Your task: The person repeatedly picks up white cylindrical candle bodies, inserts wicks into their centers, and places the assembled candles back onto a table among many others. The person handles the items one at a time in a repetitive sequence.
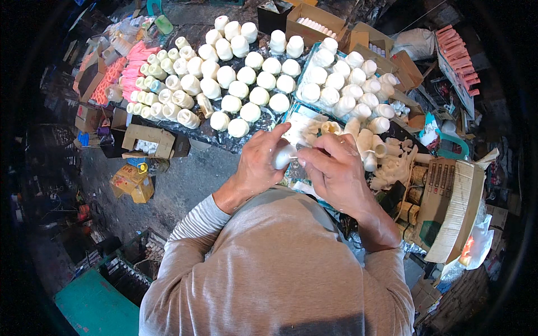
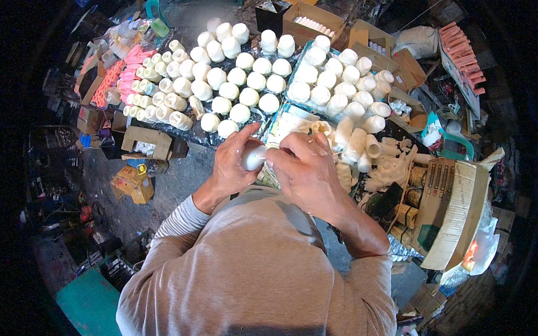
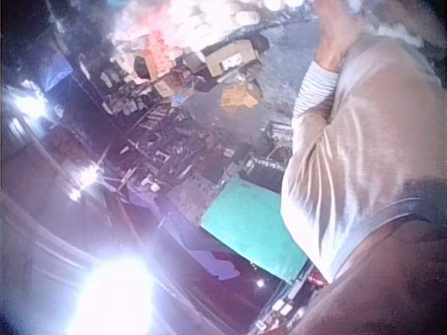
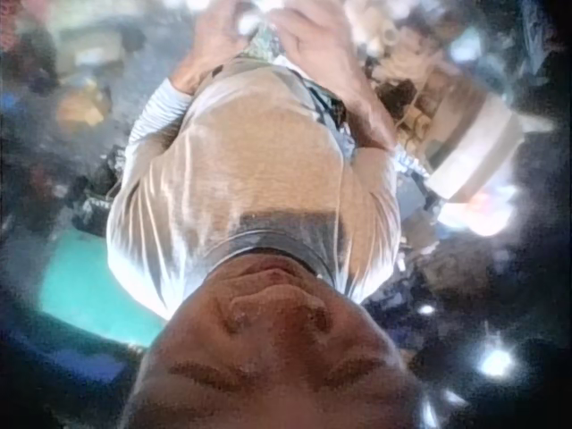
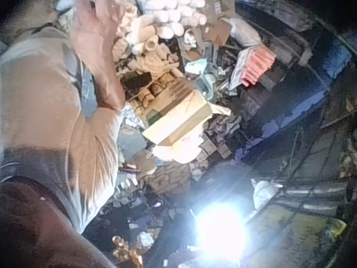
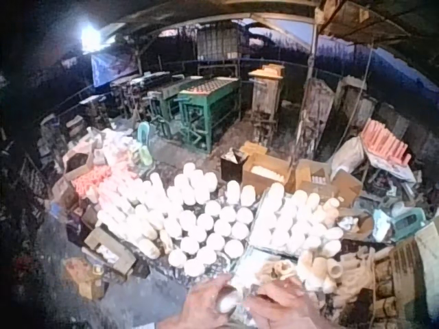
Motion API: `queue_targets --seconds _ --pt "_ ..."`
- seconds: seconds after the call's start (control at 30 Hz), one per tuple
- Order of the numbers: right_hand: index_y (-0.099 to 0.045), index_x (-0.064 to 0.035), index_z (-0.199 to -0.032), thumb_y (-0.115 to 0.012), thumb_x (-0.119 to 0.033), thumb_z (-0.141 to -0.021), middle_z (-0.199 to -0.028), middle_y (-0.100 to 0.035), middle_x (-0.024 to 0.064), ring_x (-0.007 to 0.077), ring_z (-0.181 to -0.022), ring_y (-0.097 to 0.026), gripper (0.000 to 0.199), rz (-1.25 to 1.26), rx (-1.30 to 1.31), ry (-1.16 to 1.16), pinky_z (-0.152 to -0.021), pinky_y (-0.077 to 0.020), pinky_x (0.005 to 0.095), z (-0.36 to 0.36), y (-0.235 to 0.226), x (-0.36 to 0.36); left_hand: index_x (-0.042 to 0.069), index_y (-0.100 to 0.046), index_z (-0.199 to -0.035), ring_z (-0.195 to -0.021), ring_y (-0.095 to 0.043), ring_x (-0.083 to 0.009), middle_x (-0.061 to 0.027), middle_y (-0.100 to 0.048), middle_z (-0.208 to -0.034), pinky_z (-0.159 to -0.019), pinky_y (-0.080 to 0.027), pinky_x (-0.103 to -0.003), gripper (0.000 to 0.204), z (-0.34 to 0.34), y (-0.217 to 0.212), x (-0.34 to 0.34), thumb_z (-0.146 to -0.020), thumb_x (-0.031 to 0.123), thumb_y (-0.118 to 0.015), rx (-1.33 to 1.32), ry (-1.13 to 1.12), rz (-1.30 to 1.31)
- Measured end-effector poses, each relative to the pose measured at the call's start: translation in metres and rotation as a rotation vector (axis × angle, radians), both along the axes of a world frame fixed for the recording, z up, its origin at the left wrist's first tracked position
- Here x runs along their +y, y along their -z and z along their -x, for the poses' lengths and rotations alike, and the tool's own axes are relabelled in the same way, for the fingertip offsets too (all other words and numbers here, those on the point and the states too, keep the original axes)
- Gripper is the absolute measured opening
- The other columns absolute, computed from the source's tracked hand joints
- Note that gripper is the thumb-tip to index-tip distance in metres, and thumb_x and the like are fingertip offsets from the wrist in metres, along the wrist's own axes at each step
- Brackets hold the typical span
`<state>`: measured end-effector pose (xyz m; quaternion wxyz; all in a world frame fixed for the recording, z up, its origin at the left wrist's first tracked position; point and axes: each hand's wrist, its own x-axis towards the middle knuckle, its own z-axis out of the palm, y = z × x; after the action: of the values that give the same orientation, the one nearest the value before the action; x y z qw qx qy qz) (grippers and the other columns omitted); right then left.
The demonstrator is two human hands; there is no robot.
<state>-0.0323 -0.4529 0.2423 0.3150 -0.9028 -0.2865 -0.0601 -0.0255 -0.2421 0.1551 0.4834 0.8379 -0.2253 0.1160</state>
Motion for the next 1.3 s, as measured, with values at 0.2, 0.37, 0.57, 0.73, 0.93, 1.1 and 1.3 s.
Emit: queue_targets --seconds 0.2,0.37,0.57,0.73,0.93,1.1,1.3 --pt "-0.072 -0.0093 -0.096 -0.072 -0.007 -0.085 -0.088 -0.055 0.0074 0.0268 -0.085 -0.059 0.011 0.087 0.000 -0.054 -0.083 -0.0394 0.0427 -0.003 -0.003 0.007 -0.001 -0.054 -0.144 -0.087 -0.069 -0.0323 -0.0138 -0.074 -0.099 -0.079 -0.055 -0.042 0.087 0.000 0.000 -0.002 -0.063 -0.004 -0.084 -0.091 0.045 -0.089" --pt "-0.067 -0.0065 -0.089 -0.068 -0.008 -0.085 -0.090 -0.055 0.0089 0.0265 -0.093 -0.060 0.004 0.143 -0.036 -0.075 -0.086 -0.0388 0.0441 0.000 0.001 0.010 -0.001 -0.052 -0.147 -0.091 -0.068 -0.0327 -0.0139 -0.073 -0.102 -0.084 -0.055 -0.043 0.092 0.001 0.000 0.000 -0.061 -0.003 -0.085 -0.067 0.063 -0.147" --pt "-0.066 -0.0042 -0.091 -0.063 -0.007 -0.086 -0.095 -0.058 0.0102 0.0278 -0.098 -0.061 0.006 0.226 -0.077 -0.122 -0.090 -0.0401 0.0446 0.000 0.017 0.025 -0.001 -0.046 -0.151 -0.099 -0.066 -0.0332 -0.0160 -0.070 -0.113 -0.091 -0.050 -0.043 0.098 0.002 -0.002 -0.003 -0.061 -0.002 -0.085 -0.040 0.089 -0.159" --pt "-0.067 -0.0010 -0.097 -0.062 -0.007 -0.085 -0.093 -0.061 0.0103 0.0288 -0.094 -0.064 0.014 0.171 -0.110 -0.093 -0.094 -0.0413 0.0435 -0.007 0.011 0.017 -0.002 -0.042 -0.153 -0.104 -0.063 -0.0335 -0.0165 -0.068 -0.116 -0.093 -0.046 -0.042 0.103 0.001 -0.002 -0.004 -0.060 -0.001 -0.087 0.032 0.053 -0.147" --pt "-0.067 -0.0002 -0.097 -0.062 -0.007 -0.084 -0.094 -0.065 0.0123 0.0270 -0.092 -0.066 0.015 0.247 -0.065 -0.191 -0.092 -0.0415 0.0424 -0.007 0.009 0.009 -0.001 -0.038 -0.155 -0.107 -0.062 -0.0335 -0.0162 -0.066 -0.118 -0.096 -0.046 -0.044 0.107 0.002 -0.002 -0.006 -0.060 -0.001 -0.087 0.024 0.089 -0.164" --pt "-0.066 -0.0007 -0.092 -0.063 -0.008 -0.083 -0.089 -0.065 0.0124 0.0276 -0.089 -0.066 0.012 0.246 -0.048 -0.227 -0.092 -0.0414 0.0423 -0.008 0.025 0.019 -0.005 -0.034 -0.153 -0.100 -0.060 -0.0354 -0.0161 -0.065 -0.107 -0.091 -0.043 -0.047 0.098 -0.001 0.000 -0.010 -0.067 -0.003 -0.080 0.032 0.111 -0.124" --pt "-0.066 -0.0015 -0.087 -0.062 -0.008 -0.084 -0.087 -0.065 0.0129 0.0289 -0.087 -0.067 0.008 0.177 -0.035 -0.154 -0.092 -0.0425 0.0427 -0.004 0.029 0.011 -0.006 -0.035 -0.153 -0.100 -0.059 -0.0369 -0.0176 -0.064 -0.108 -0.089 -0.044 -0.046 0.095 0.001 0.004 -0.009 -0.069 -0.005 -0.078 0.070 0.109 -0.120"
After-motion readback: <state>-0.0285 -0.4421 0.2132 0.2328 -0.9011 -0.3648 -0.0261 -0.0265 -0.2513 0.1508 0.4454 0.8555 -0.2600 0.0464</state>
